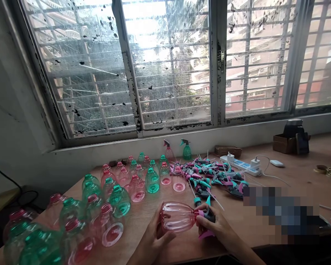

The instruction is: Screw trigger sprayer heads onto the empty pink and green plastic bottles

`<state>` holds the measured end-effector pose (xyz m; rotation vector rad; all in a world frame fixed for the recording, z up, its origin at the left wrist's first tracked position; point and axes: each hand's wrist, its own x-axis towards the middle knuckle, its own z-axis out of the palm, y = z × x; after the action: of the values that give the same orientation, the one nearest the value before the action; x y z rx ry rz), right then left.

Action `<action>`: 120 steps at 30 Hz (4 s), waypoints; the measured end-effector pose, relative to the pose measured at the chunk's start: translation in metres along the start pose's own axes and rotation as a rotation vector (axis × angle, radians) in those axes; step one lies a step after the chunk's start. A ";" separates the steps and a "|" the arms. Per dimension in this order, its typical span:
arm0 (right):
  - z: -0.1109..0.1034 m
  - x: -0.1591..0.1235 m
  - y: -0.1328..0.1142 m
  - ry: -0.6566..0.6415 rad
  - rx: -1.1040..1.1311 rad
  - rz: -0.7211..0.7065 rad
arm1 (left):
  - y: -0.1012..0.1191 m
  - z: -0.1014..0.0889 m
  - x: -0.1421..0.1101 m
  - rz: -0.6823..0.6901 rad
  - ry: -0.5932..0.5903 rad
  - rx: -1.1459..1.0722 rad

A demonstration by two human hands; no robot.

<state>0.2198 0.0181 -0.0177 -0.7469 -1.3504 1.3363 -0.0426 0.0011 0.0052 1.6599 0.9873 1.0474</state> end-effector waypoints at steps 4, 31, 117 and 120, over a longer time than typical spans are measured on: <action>0.001 0.000 -0.001 0.017 0.026 -0.010 | 0.004 0.003 0.000 0.027 -0.047 -0.030; 0.003 -0.001 -0.003 0.029 0.001 0.001 | -0.008 -0.001 -0.003 0.082 -0.086 0.096; 0.005 -0.003 -0.007 0.014 -0.047 0.042 | -0.023 -0.001 0.001 0.032 -0.048 -0.119; 0.004 -0.003 -0.008 0.006 -0.045 0.043 | -0.018 0.001 0.000 0.024 -0.057 -0.104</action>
<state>0.2183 0.0128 -0.0097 -0.8141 -1.3705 1.3400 -0.0448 0.0058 -0.0120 1.6108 0.8632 1.0444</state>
